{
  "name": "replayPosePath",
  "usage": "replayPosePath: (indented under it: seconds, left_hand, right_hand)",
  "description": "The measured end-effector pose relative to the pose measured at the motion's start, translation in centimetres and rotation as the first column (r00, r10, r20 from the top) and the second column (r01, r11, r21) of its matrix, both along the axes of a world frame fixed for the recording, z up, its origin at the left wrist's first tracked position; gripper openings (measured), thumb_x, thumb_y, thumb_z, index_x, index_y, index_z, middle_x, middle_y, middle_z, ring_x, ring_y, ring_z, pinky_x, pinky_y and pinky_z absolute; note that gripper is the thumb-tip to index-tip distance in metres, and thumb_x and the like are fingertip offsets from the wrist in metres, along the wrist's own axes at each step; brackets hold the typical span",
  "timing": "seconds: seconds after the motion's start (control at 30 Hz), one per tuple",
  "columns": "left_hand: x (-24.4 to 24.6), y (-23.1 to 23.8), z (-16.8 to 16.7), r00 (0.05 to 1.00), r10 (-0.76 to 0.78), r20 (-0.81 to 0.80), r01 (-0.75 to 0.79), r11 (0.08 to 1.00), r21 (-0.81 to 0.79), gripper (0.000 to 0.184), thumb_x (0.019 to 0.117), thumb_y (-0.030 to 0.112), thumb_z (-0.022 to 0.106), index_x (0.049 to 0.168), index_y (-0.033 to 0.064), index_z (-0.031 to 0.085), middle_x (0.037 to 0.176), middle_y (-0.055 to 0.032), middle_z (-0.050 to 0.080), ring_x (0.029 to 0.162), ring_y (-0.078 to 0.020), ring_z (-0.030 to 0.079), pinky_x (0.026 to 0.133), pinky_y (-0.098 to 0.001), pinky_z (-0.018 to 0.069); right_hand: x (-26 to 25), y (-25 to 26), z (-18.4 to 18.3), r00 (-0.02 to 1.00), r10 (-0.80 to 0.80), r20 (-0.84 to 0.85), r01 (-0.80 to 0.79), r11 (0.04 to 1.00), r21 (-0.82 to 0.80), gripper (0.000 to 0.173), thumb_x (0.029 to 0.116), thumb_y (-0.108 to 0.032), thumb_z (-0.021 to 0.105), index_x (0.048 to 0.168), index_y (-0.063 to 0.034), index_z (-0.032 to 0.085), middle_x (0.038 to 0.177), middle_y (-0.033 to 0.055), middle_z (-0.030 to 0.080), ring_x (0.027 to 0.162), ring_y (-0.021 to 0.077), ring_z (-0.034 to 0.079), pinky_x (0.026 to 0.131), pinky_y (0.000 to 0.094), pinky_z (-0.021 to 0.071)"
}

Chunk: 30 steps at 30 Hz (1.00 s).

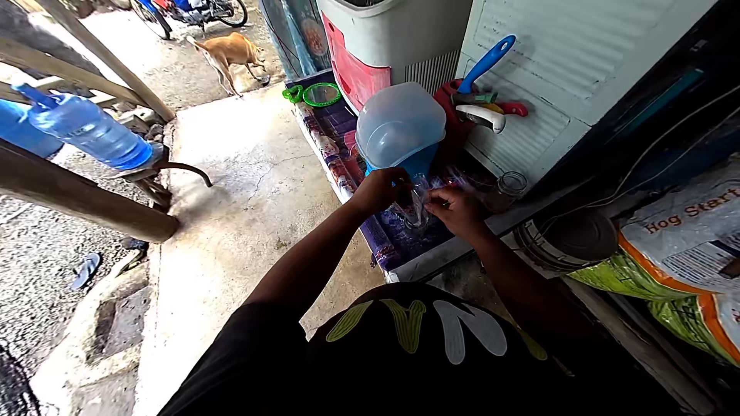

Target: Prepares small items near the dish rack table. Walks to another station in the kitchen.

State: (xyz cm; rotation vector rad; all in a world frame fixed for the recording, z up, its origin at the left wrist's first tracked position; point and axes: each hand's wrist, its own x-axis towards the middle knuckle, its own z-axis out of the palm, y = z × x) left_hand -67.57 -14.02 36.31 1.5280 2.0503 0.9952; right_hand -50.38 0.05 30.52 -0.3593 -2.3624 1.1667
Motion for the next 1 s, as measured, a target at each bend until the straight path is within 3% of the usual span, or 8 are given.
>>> replayPosePath:
  seconds: [0.1,0.23,0.5,0.63,0.7,0.8,0.93,1.0]
  left_hand:
    - [0.2,0.3,0.5,0.997,-0.038,-0.07,0.038,0.999,-0.005,0.017,0.1009,0.011,0.062,0.107,-0.0029,0.07,0.097,-0.0151,0.074,0.091,-0.0251,0.072,0.092,-0.0495,0.0549]
    - [0.4,0.5,0.9,0.995,-0.03,-0.093,0.026,0.999,-0.036,0.018,0.0974,0.015,0.069,0.102,-0.0026,0.071,0.097,-0.0153,0.073,0.092,-0.0263,0.071,0.091,-0.0503,0.0535]
    - [0.8,1.1,0.9,0.995,-0.003,-0.101,-0.009,0.993,-0.12,0.022,0.0964,0.019,0.071,0.105,-0.0018,0.071,0.099,-0.0172,0.073,0.097,-0.0323,0.07,0.092,-0.0567,0.0516]
    - [0.7,1.3,0.9,0.996,0.003,-0.088,-0.006,0.999,-0.043,0.029,0.0943,0.017,0.074,0.112,-0.0053,0.068,0.107,-0.0198,0.072,0.101,-0.0321,0.07,0.095,-0.0524,0.0525]
    - [0.8,1.2,1.1,0.998,0.054,-0.014,-0.054,0.999,-0.009,0.036,0.093,0.015,0.075,0.12,-0.0063,0.065,0.113,-0.0208,0.07,0.099,-0.0285,0.07,0.091,-0.046,0.0554]
    - [1.0,0.6,1.2,0.952,0.177,0.251,-0.177,0.984,-0.021,0.049,0.0927,0.01,0.075,0.134,-0.0041,0.054,0.123,-0.0199,0.066,0.092,-0.0223,0.071,0.081,-0.0374,0.0592]
    - [1.1,-0.4,-1.4,0.765,0.236,0.599,-0.303,0.953,0.012,0.05,0.096,0.003,0.068,0.142,-0.0027,0.048,0.127,-0.0169,0.062,0.1,-0.0161,0.067,0.088,-0.0313,0.0569]
    - [1.5,-0.6,-3.3,0.683,0.257,0.683,-0.363,0.932,0.012,0.045,0.0992,0.006,0.064,0.141,-0.0038,0.05,0.127,-0.0172,0.062,0.106,-0.0193,0.066,0.093,-0.0353,0.0559]
  right_hand:
    - [0.2,-0.1,0.2,1.0,-0.016,0.025,0.016,1.0,-0.014,0.011,0.098,-0.008,0.066,0.104,0.0011,0.071,0.098,0.0127,0.072,0.085,0.0163,0.069,0.082,0.035,0.057]
    - [0.7,-0.1,0.0,0.997,-0.051,0.062,0.054,0.997,-0.051,0.009,0.0976,-0.008,0.067,0.1,0.0003,0.07,0.09,0.0102,0.071,0.075,0.0126,0.064,0.073,0.0319,0.0544]
    - [0.9,-0.3,-1.0,0.991,-0.053,0.119,0.068,0.99,-0.126,0.009,0.0954,-0.005,0.07,0.103,0.0001,0.068,0.09,0.0096,0.07,0.071,0.0117,0.062,0.072,0.0308,0.0541]
    - [0.9,-0.4,-1.3,0.99,-0.103,0.095,0.115,0.986,-0.124,0.008,0.0952,-0.004,0.07,0.102,0.0008,0.068,0.089,0.0107,0.069,0.072,0.0122,0.063,0.072,0.0311,0.0547]
    - [0.8,-0.4,-1.5,0.989,-0.124,0.077,0.133,0.983,-0.127,0.008,0.0952,-0.004,0.07,0.102,0.0008,0.068,0.09,0.0109,0.069,0.073,0.0129,0.064,0.073,0.0316,0.0551]
    - [0.8,-0.4,-1.8,0.987,-0.145,0.066,0.153,0.979,-0.137,0.009,0.0959,-0.005,0.069,0.103,0.0009,0.069,0.093,0.0119,0.071,0.077,0.0144,0.066,0.076,0.0333,0.0561]
    - [0.8,-0.3,-2.2,0.986,-0.151,0.072,0.162,0.972,-0.17,0.01,0.096,-0.006,0.07,0.103,0.001,0.069,0.094,0.0111,0.072,0.078,0.0138,0.068,0.078,0.0331,0.0571]
    - [0.7,-0.3,-2.6,0.986,-0.15,0.066,0.16,0.97,-0.183,0.01,0.0959,-0.005,0.07,0.103,0.0017,0.068,0.094,0.0114,0.072,0.078,0.0142,0.067,0.077,0.0337,0.0572]
